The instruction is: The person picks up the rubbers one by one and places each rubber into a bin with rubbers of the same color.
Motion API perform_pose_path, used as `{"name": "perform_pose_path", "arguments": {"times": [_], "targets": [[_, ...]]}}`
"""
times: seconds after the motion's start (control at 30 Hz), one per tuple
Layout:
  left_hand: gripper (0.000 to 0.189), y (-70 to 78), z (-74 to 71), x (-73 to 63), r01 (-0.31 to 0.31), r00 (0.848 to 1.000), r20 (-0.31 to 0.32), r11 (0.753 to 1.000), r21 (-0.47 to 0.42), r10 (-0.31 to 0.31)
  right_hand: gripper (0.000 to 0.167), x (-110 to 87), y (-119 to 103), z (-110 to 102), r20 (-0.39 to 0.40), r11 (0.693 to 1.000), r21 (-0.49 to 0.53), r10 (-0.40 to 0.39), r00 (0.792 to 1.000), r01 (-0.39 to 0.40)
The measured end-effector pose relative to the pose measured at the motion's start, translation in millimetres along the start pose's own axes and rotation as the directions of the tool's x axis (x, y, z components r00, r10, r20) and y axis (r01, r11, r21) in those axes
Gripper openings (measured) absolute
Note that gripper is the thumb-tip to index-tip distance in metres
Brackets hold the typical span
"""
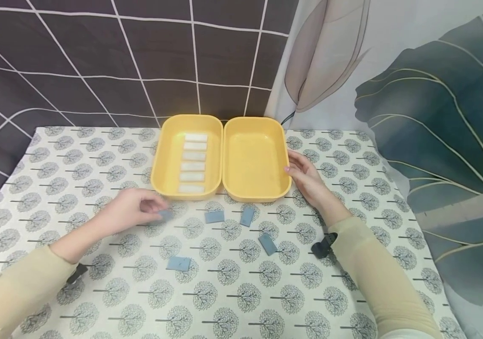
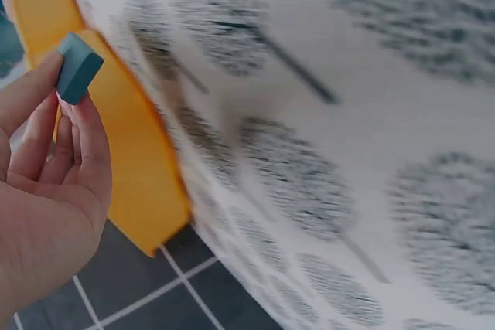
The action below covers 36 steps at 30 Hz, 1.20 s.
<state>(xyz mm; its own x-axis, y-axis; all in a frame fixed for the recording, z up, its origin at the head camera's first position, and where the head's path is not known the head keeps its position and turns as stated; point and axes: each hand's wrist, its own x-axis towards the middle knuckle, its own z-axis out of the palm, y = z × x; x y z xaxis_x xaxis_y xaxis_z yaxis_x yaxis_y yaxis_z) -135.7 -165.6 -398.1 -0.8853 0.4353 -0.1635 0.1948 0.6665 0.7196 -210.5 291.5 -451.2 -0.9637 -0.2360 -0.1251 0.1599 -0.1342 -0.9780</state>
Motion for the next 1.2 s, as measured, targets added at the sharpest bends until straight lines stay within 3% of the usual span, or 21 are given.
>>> {"name": "perform_pose_path", "arguments": {"times": [0.23, 0.63, 1.2], "targets": [[0.020, 25.0, 3.5, 10.1, -0.076, 0.995, 0.060, 0.997, -0.024, 0.077, 0.063, 0.3, 0.7, 0.2, 0.006, 1.000, -0.002, -0.007, 1.000, 0.007], [0.019, 57.8, 6.0, 40.2, -0.198, 0.977, 0.084, 0.980, -0.015, 0.198, 0.062, 0.1, 2.0, 1.0, 0.001, 1.000, -0.018, -0.014, 1.000, 0.014], [0.019, 86.9, 6.3, 97.8, -0.203, 0.975, 0.069, 0.971, -0.128, 0.213, 0.057, 0.2, 0.6, -0.7, 0.005, 0.999, -0.032, -0.017, 1.000, 0.017]]}}
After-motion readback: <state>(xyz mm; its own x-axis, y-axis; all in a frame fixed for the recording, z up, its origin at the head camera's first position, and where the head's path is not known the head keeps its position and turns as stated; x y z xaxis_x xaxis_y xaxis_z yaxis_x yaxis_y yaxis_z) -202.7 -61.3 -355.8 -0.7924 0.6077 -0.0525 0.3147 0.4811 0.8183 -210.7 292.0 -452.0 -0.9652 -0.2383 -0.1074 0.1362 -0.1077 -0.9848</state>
